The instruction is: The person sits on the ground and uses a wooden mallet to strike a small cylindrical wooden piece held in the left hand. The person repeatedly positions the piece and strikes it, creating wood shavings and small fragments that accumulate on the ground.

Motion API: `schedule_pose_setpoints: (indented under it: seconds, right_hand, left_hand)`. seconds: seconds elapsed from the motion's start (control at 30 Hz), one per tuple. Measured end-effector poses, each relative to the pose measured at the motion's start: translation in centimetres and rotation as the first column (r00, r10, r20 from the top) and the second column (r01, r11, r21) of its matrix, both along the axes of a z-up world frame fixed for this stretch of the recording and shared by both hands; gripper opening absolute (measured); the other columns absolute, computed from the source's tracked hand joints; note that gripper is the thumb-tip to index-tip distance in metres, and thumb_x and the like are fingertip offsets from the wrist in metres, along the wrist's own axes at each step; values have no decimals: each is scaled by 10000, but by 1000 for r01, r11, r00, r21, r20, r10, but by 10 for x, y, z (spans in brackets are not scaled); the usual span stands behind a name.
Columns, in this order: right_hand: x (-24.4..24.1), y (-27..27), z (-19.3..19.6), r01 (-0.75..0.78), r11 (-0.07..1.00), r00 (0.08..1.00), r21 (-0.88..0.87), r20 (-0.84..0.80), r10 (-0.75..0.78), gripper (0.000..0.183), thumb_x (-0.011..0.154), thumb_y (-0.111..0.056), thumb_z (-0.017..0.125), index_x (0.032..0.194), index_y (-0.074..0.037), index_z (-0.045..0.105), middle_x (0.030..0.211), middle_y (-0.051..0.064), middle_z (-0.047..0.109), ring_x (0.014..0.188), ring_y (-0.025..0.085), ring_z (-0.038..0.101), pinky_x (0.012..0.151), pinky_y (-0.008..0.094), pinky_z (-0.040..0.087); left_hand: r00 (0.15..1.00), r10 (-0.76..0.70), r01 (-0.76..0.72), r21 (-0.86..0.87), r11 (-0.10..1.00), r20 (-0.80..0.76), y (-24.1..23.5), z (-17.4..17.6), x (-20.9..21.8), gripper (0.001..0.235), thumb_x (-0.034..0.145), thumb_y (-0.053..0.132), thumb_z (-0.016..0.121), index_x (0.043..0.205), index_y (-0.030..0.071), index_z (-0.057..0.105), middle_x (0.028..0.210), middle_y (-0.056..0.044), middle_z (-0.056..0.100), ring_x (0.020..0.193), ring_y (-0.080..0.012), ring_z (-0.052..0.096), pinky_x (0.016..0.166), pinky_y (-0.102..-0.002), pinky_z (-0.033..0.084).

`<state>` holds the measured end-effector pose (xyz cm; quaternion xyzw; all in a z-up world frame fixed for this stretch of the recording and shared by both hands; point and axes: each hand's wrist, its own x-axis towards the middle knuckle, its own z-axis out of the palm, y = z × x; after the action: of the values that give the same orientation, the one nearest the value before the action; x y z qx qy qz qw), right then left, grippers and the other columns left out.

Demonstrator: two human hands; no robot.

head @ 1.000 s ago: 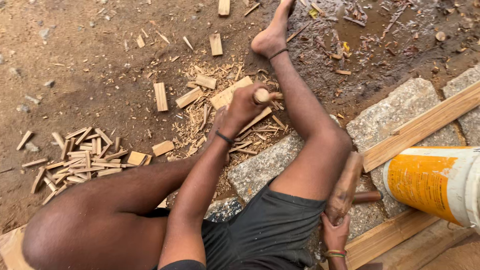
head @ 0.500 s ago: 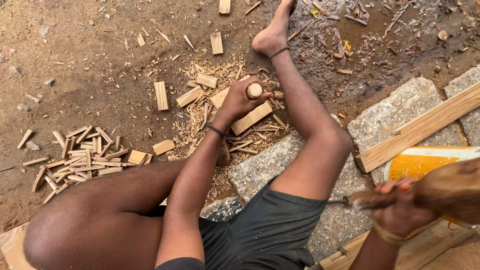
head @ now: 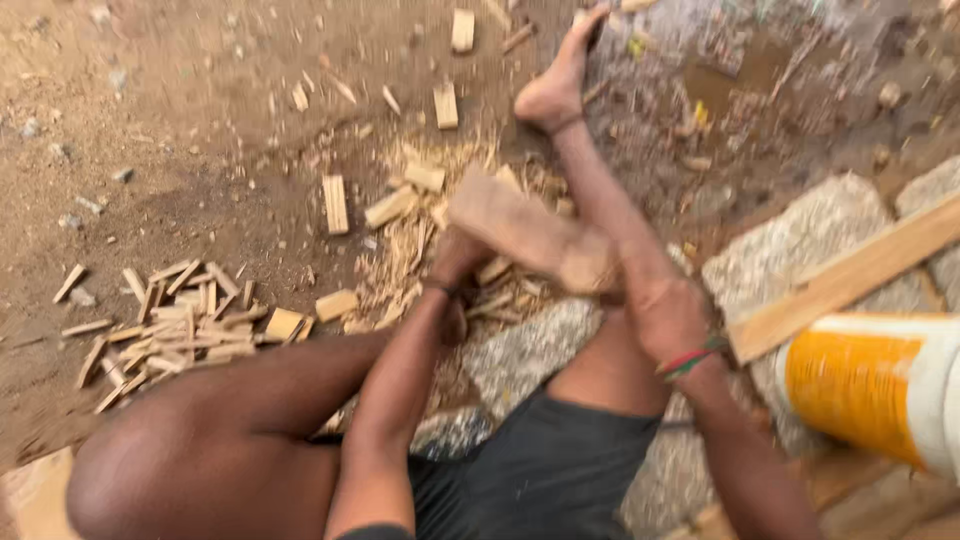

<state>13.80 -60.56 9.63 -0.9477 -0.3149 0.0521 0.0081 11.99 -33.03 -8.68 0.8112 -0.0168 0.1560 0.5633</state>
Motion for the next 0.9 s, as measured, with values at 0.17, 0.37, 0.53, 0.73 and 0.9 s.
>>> schedule_pose_setpoints:
  seconds: [0.17,0.37,0.53,0.73,0.9]
  right_hand:
    - [-32,8,-30,55,940,998,338,-50,-40,844,713,-298,889,1433,-21,547,930,232,748,805,374,732,697,458,583]
    - [-23,-38,-51,248,723,936,645,33,-351,919,680,-277,971,1388,109,530,1197,277,677,1045,376,692,883,465,570]
    - [-32,-84,-55,414,63,889,908,-388,-244,422,959,-64,842,1239,55,550,990,112,687,837,196,691,828,331,615]
    - [-40,-93,-27,249,-106,937,963,-267,-226,521,981,61,750,1415,-5,470,1153,91,679,1009,158,676,906,308,631]
    - [-45,-93,-39,189,185,942,964,-125,-313,480,1012,92,819,1364,63,494,1163,128,672,1054,195,679,989,332,607]
  left_hand:
    - [982,-14,-7,-113,994,-187,-13,-26,-21,301,849,291,861,881,76,654,808,-12,687,727,-113,644,643,-278,544]
    - [916,12,-137,-285,949,-400,17,39,6,298,848,286,857,856,76,646,795,3,660,711,-90,613,620,-262,522]
    - [972,-60,13,-203,979,-226,9,75,19,275,840,292,862,883,103,668,848,-7,708,769,-115,670,670,-291,567]
    - [998,-58,55,-86,995,-32,13,93,17,258,867,283,864,887,95,688,840,-20,742,780,-127,713,713,-312,584]
    - [995,-100,100,-29,995,-4,7,88,20,244,872,279,852,930,94,705,866,-47,758,781,-159,729,711,-323,588]
